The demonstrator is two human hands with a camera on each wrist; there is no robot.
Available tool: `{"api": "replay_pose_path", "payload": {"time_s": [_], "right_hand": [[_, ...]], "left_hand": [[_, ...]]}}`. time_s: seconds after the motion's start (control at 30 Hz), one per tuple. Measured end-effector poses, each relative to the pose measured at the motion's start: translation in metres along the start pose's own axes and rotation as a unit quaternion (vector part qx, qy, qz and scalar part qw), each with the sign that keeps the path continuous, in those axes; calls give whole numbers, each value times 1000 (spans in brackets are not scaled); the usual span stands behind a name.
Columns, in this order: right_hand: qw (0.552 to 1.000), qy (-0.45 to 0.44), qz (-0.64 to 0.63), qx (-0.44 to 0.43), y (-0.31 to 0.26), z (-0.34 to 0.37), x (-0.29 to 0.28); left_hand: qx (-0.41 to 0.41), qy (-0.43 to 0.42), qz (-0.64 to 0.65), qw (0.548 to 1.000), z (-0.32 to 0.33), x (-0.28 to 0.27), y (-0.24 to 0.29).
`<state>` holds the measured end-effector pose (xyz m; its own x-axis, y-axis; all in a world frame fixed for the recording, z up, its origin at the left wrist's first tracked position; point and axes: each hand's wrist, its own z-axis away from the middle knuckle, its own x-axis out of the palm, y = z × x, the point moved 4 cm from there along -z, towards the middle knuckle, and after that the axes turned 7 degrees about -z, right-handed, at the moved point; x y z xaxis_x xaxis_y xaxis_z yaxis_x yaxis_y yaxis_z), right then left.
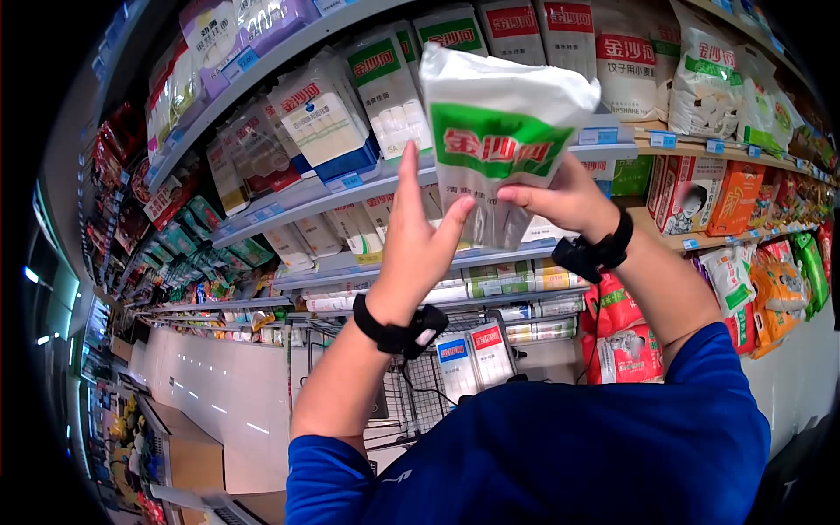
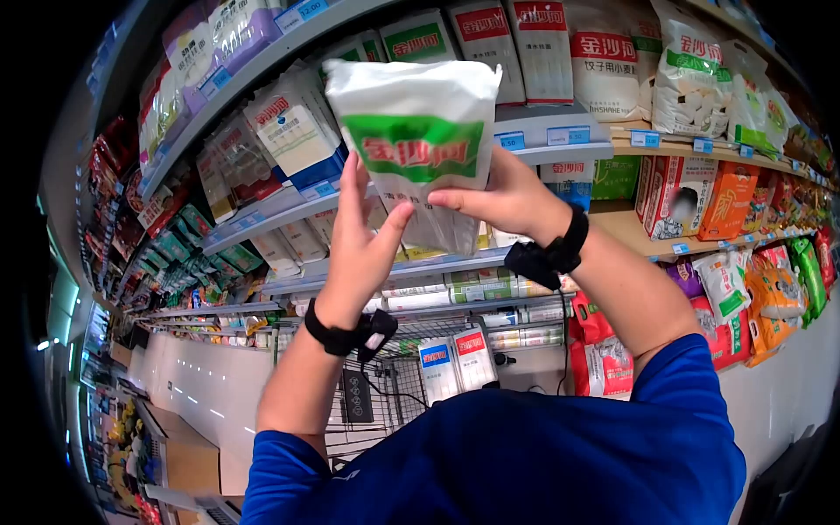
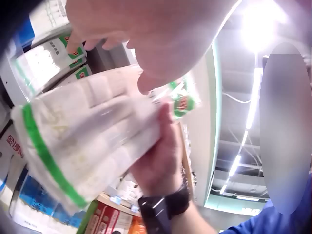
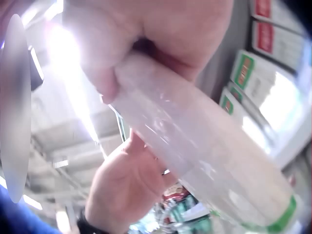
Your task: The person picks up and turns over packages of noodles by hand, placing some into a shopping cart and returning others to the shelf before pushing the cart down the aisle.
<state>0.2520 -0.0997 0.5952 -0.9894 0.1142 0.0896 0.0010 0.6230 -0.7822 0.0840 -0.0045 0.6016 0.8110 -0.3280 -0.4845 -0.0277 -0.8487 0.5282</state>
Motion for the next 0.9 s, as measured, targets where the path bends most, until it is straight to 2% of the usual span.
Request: {"api": "replay_pose_path", "payload": {"time_s": [0.03, 0.07, 0.1, 0.13, 0.17, 0.2, 0.23, 0.3, 0.37, 0.43, 0.47, 0.5, 0.53, 0.57, 0.63, 0.67, 0.73, 0.77, 0.83, 0.9], "right_hand": [[988, -68, 137, -29, -19, -14, -1], [975, -112, 170, -83, -33, -28, -8], [957, -154, 203, -136, -44, -40, -15], [920, -193, 270, -208, -58, -53, -21], [871, -229, 333, -279, -65, -67, -25], [870, -211, 350, -274, -63, -83, -35], [860, -155, 395, -283, -63, -89, -45], [858, -117, 436, -244, -54, -107, -60], [912, -93, 372, -143, -22, -130, -86], [908, -82, 383, -148, -5, -142, -94], [932, -45, 342, -108, 2, -149, -98], [952, -9, 298, -66, 9, -156, -103], [948, 12, 319, -9, 14, -164, -110], [957, 4, 288, -12, 11, -166, -108], [938, -9, 343, 40, 37, -184, -119], [939, -12, 340, 45, 43, -189, -121], [901, 37, 433, 7, 56, -197, -125], [879, 15, 476, -11, 62, -202, -126], [862, 33, 505, 35, 35, -182, -112], [831, 20, 555, 0, 55, -188, -121]], "left_hand": [[-33, -30, 106, 993, -15, 7, -2], [88, -33, -31, 995, -28, 7, 0], [205, -37, -168, 963, -40, 8, 7], [244, 35, -140, 959, -53, 10, 13], [240, 36, -144, 959, -66, 13, 7], [205, 26, -176, 962, -80, 13, -4], [170, 15, -208, 963, -93, 16, -12], [88, 54, -140, 985, -119, 21, -18], [78, 23, -77, 994, -140, 32, -47], [4, 10, -89, 996, -152, 40, -64], [4, 11, -91, 996, -157, 42, -71], [-7, 24, -146, 989, -161, 41, -80], [-19, 35, -200, 979, -165, 40, -89], [-25, 44, -209, 977, -170, 41, -106], [-44, 22, -237, 970, -170, 44, -115], [-50, 29, -207, 977, -169, 45, -117], [-69, 18, -219, 973, -174, 43, -124], [-84, 4, -230, 969, -174, 44, -124], [-27, 30, -322, 946, -179, 45, -129], [13, 4, -480, 877, -180, 51, -123]]}}
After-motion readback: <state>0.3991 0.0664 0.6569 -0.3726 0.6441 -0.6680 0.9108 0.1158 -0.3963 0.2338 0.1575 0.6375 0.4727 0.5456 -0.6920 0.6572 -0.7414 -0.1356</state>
